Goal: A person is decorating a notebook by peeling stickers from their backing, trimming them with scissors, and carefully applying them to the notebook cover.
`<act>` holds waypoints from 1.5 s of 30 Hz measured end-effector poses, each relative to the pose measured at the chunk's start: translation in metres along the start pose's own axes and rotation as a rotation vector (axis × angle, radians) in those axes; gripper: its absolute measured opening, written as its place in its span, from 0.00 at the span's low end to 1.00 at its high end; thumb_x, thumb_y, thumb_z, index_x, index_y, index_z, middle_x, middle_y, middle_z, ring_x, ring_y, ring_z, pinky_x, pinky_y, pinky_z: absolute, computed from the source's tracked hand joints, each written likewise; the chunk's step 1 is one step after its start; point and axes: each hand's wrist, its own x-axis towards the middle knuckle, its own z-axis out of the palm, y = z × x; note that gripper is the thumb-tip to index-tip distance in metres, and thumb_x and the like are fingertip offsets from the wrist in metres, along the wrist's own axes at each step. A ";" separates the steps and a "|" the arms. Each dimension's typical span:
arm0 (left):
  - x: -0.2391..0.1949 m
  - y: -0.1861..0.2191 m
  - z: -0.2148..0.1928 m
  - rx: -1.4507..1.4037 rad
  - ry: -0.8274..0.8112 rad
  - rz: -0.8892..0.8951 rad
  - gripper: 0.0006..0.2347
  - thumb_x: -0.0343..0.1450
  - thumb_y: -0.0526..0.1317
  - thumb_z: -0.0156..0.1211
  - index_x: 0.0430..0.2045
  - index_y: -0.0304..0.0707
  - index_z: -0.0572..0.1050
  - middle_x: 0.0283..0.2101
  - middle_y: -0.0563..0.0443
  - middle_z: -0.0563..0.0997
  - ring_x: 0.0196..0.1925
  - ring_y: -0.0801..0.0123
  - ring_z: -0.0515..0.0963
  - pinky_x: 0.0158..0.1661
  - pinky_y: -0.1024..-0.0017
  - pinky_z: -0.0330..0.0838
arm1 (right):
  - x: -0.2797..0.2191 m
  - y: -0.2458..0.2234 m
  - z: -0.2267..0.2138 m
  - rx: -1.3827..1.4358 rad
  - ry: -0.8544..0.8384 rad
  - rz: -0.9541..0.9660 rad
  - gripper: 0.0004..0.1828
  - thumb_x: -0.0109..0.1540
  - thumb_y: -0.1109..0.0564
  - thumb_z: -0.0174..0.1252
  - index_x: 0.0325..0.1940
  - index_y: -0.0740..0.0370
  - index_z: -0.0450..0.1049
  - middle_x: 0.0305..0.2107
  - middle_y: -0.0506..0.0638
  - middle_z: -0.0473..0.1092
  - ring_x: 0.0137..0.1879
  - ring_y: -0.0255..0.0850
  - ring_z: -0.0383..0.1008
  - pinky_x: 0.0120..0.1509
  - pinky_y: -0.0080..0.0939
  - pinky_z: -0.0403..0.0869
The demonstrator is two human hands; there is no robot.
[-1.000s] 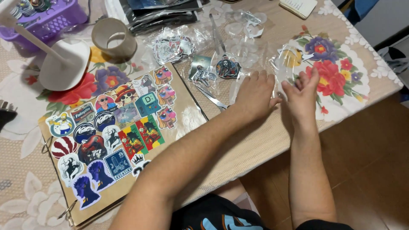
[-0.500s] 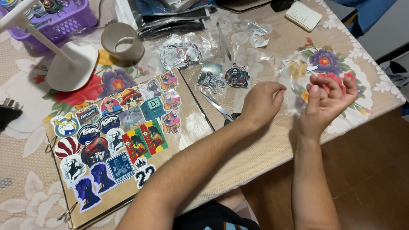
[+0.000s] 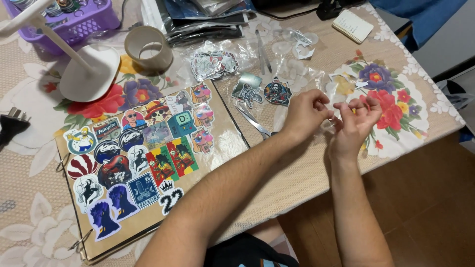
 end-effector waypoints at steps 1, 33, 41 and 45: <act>0.000 0.001 -0.005 0.075 0.022 0.028 0.10 0.60 0.33 0.69 0.32 0.38 0.80 0.24 0.48 0.83 0.30 0.60 0.86 0.35 0.68 0.79 | -0.004 -0.007 0.001 -0.087 -0.042 -0.003 0.22 0.68 0.63 0.55 0.60 0.49 0.54 0.41 0.48 0.61 0.47 0.40 0.75 0.45 0.40 0.82; 0.062 -0.026 -0.176 0.807 -0.033 -0.059 0.18 0.65 0.36 0.60 0.48 0.26 0.70 0.43 0.31 0.78 0.52 0.39 0.79 0.50 0.46 0.75 | 0.064 -0.001 0.085 -1.295 -0.780 0.223 0.27 0.54 0.48 0.78 0.41 0.67 0.71 0.29 0.57 0.73 0.37 0.54 0.79 0.41 0.46 0.76; 0.095 -0.080 -0.177 0.645 0.074 -0.187 0.06 0.64 0.39 0.61 0.31 0.42 0.82 0.34 0.47 0.83 0.45 0.48 0.83 0.45 0.52 0.78 | 0.048 0.012 0.099 -0.456 -0.838 0.531 0.26 0.52 0.68 0.70 0.49 0.63 0.65 0.39 0.55 0.76 0.41 0.40 0.79 0.41 0.37 0.80; 0.095 -0.069 -0.181 0.384 0.062 -0.257 0.07 0.65 0.36 0.63 0.34 0.44 0.83 0.36 0.49 0.83 0.46 0.56 0.83 0.45 0.62 0.78 | 0.045 0.032 0.108 -0.373 -0.739 0.627 0.36 0.50 0.69 0.72 0.55 0.60 0.58 0.44 0.58 0.74 0.46 0.43 0.79 0.46 0.41 0.81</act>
